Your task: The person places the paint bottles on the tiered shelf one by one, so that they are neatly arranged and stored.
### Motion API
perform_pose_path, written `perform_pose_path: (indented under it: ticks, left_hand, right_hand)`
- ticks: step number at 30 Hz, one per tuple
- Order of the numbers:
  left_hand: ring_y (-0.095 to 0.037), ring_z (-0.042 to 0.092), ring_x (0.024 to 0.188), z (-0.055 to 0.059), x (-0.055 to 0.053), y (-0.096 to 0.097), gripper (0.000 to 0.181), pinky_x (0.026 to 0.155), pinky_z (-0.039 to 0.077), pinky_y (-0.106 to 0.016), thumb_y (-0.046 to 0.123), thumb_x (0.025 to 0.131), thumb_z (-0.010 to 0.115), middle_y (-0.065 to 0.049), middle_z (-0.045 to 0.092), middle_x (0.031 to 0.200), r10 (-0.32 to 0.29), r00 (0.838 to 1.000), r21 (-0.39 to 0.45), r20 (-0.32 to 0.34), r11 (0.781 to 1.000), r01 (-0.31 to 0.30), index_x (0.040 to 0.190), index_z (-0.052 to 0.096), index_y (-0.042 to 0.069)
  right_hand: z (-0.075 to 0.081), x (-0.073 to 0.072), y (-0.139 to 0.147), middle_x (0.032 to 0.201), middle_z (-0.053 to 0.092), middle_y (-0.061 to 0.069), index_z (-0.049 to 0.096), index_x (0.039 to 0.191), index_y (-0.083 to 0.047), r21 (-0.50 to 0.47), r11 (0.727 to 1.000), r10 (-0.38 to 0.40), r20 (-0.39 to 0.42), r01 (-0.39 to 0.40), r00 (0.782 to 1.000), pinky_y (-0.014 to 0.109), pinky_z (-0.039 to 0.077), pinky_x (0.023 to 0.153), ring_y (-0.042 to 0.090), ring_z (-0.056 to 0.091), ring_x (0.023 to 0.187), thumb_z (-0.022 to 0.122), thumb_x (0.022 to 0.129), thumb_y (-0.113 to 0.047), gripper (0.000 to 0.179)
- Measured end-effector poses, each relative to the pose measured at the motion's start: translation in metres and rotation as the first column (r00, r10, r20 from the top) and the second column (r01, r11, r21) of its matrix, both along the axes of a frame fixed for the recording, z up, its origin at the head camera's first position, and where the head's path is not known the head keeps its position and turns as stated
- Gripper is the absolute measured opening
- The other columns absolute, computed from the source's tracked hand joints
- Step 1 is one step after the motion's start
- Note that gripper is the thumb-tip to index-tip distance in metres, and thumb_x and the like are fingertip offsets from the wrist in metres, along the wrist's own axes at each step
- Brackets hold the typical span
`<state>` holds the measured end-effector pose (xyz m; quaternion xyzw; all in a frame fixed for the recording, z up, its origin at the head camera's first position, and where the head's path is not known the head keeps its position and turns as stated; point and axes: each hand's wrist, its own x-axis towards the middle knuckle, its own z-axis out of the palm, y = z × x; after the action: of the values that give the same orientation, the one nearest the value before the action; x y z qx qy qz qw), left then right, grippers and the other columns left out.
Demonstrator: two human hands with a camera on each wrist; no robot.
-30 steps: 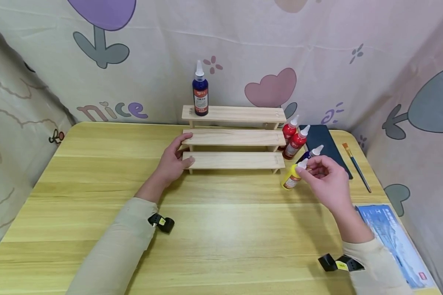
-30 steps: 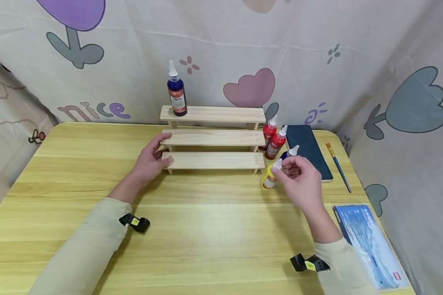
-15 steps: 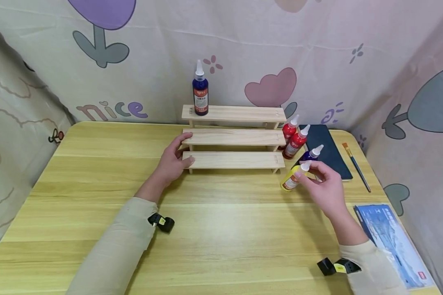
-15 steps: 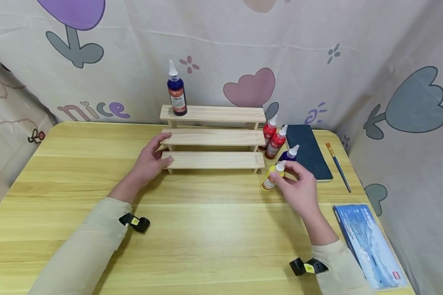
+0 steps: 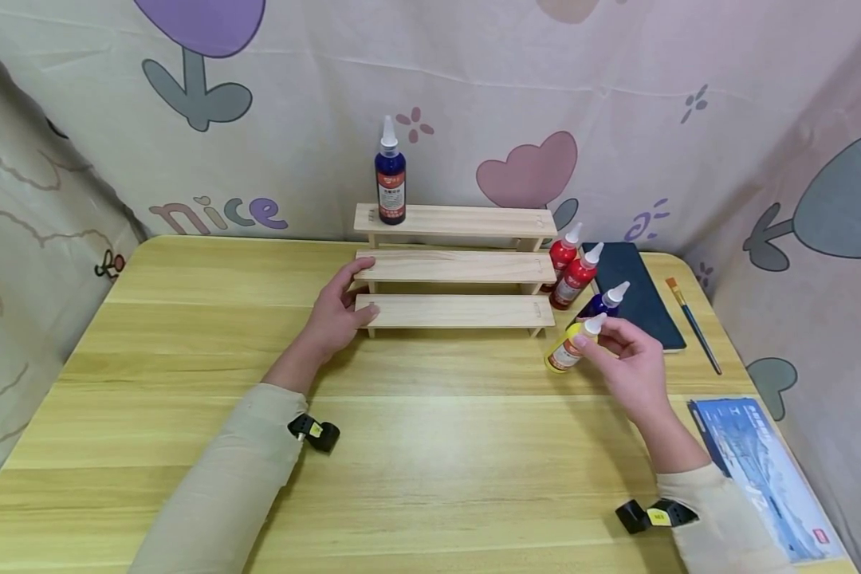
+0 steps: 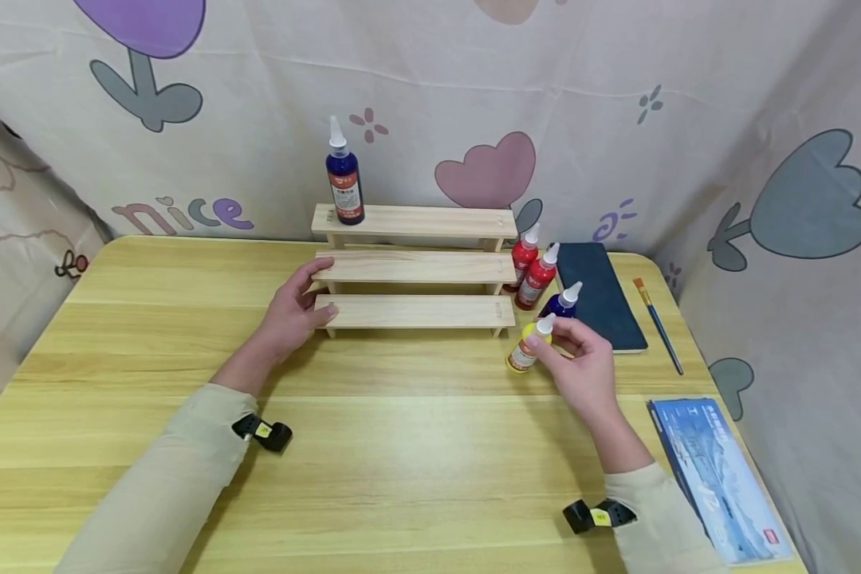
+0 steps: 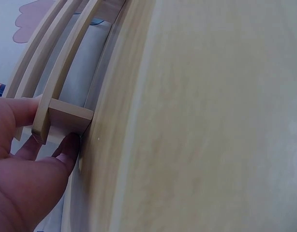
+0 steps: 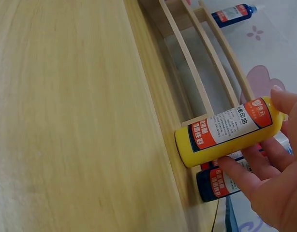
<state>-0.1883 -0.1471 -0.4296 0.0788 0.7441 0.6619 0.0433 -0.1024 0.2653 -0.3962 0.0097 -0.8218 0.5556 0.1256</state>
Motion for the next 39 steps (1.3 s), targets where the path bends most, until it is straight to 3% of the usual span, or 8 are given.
perform_pose_path:
  ticks: [3,8,11,20,30,36,39]
  left_hand:
    - [-0.034,0.042,0.134,-0.001,0.0,0.0,0.074,0.107,0.04,-0.044,-0.019,0.089,0.06,-0.003,0.03,0.158,-0.002,1.0,0.005,-0.004,1.0,0.002,0.15,0.043,0.019]
    - [-0.034,0.042,0.133,-0.002,0.0,0.0,0.073,0.106,0.04,-0.045,-0.019,0.089,0.059,-0.002,0.029,0.158,-0.015,1.0,0.022,-0.021,1.0,0.016,0.151,0.042,0.016]
    - [-0.034,0.042,0.133,-0.001,0.0,0.0,0.073,0.106,0.041,-0.044,-0.019,0.09,0.059,-0.001,0.029,0.159,-0.016,1.0,0.019,-0.02,1.0,0.016,0.151,0.042,0.016]
    - [-0.033,0.042,0.133,-0.001,-0.001,-0.001,0.073,0.105,0.041,-0.043,-0.019,0.09,0.059,0.001,0.029,0.159,-0.003,1.0,0.011,-0.014,1.0,0.003,0.15,0.044,0.019]
    - [-0.034,0.042,0.134,0.001,0.001,-0.001,0.075,0.107,0.04,-0.042,-0.018,0.09,0.06,-0.001,0.028,0.159,-0.001,1.0,-0.014,-0.009,1.0,0.001,0.151,0.043,0.022]
    - [-0.035,0.041,0.135,0.002,0.001,-0.001,0.074,0.108,0.038,-0.043,-0.017,0.09,0.06,-0.002,0.028,0.16,-0.001,1.0,-0.017,-0.015,1.0,0.001,0.151,0.042,0.021]
    - [-0.035,0.041,0.135,0.003,0.001,-0.001,0.074,0.108,0.038,-0.044,-0.017,0.09,0.06,-0.001,0.027,0.16,0.0,1.0,-0.017,-0.008,1.0,0.0,0.151,0.042,0.022]
  right_hand:
    - [0.0,0.001,-0.001,0.103,0.07,-0.007,0.068,0.117,0.006,-0.011,1.0,-0.022,-0.003,0.022,1.0,0.018,0.053,0.079,0.01,0.066,0.091,0.076,0.088,-0.003,0.031]
    - [0.01,0.003,-0.003,0.101,0.071,-0.003,0.068,0.118,0.004,-0.134,0.991,0.001,0.043,0.004,0.999,0.025,0.056,0.074,0.011,0.067,0.088,0.075,0.089,-0.001,0.031]
    - [0.022,0.005,-0.005,0.102,0.07,0.002,0.067,0.12,0.005,-0.178,0.983,0.042,0.046,-0.033,0.998,0.029,0.057,0.072,0.013,0.067,0.088,0.074,0.09,-0.002,0.031]
    - [0.065,-0.001,-0.015,0.1,0.069,0.008,0.068,0.115,0.007,-0.213,0.966,0.136,-0.052,-0.144,0.989,0.03,0.057,0.071,0.016,0.068,0.086,0.072,0.09,0.002,0.026]
    - [0.112,-0.027,-0.02,0.102,0.067,0.01,0.07,0.119,0.0,-0.08,0.988,0.126,-0.065,-0.131,0.99,0.027,0.057,0.071,0.019,0.067,0.089,0.074,0.091,-0.008,0.029]
    - [0.131,-0.052,-0.023,0.102,0.068,0.014,0.071,0.117,0.003,-0.178,0.96,0.192,-0.141,-0.216,0.971,0.031,0.056,0.072,0.023,0.068,0.088,0.075,0.089,-0.004,0.029]
    - [0.14,-0.065,-0.025,0.101,0.069,0.014,0.072,0.117,0.002,-0.211,0.952,0.195,-0.138,-0.222,0.971,0.031,0.056,0.072,0.024,0.068,0.088,0.076,0.088,-0.007,0.03]
